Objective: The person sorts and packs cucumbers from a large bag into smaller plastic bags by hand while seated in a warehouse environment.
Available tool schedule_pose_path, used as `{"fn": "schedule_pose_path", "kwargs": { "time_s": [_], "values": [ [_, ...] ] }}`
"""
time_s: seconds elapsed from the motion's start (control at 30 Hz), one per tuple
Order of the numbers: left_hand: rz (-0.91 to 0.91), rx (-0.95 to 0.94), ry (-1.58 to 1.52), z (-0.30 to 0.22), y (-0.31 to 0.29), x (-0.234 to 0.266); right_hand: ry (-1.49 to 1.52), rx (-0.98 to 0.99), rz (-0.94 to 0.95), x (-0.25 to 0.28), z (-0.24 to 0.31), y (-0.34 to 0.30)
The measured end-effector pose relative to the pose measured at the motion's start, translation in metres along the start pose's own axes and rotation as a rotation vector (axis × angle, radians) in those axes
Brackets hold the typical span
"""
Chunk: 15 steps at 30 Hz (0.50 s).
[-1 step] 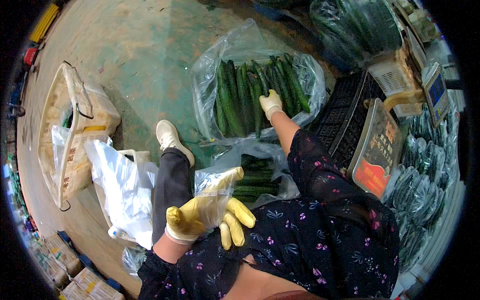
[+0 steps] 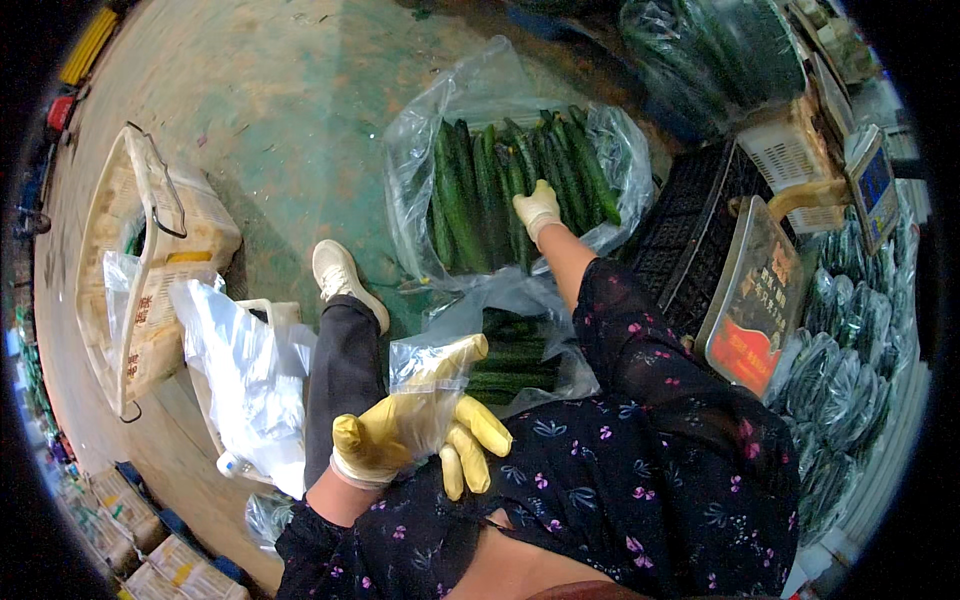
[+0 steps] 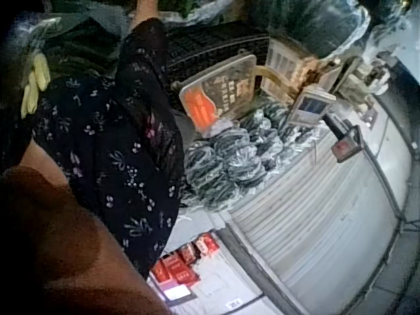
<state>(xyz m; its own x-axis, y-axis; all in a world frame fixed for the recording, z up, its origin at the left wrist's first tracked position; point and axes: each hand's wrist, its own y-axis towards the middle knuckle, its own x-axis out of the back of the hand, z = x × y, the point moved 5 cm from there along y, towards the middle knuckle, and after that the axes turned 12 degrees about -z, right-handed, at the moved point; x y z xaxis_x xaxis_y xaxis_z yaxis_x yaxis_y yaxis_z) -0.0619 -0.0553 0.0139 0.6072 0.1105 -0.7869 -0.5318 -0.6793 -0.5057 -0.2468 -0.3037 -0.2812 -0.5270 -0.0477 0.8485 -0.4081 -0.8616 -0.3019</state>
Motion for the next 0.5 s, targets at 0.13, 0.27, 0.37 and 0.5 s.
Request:
{"fn": "schedule_pose_path", "kwargs": {
  "time_s": [0.13,0.27,0.37,0.5],
  "values": [
    [-0.01,-0.003,-0.021,-0.001,0.001,0.001,-0.1,-0.105,0.067,0.003,0.004,-0.013],
    [0.054,0.002,-0.05,-0.002,0.002,-0.002,0.021,-0.175,0.171,-0.006,-0.016,0.001],
    [0.073,0.001,-0.062,0.0,0.004,-0.005,0.246,-0.141,0.133,-0.026,-0.033,0.014],
    [0.018,-0.025,-0.041,0.001,0.005,0.0,0.398,0.105,0.008,-0.017,-0.003,-0.03]
  ]
}}
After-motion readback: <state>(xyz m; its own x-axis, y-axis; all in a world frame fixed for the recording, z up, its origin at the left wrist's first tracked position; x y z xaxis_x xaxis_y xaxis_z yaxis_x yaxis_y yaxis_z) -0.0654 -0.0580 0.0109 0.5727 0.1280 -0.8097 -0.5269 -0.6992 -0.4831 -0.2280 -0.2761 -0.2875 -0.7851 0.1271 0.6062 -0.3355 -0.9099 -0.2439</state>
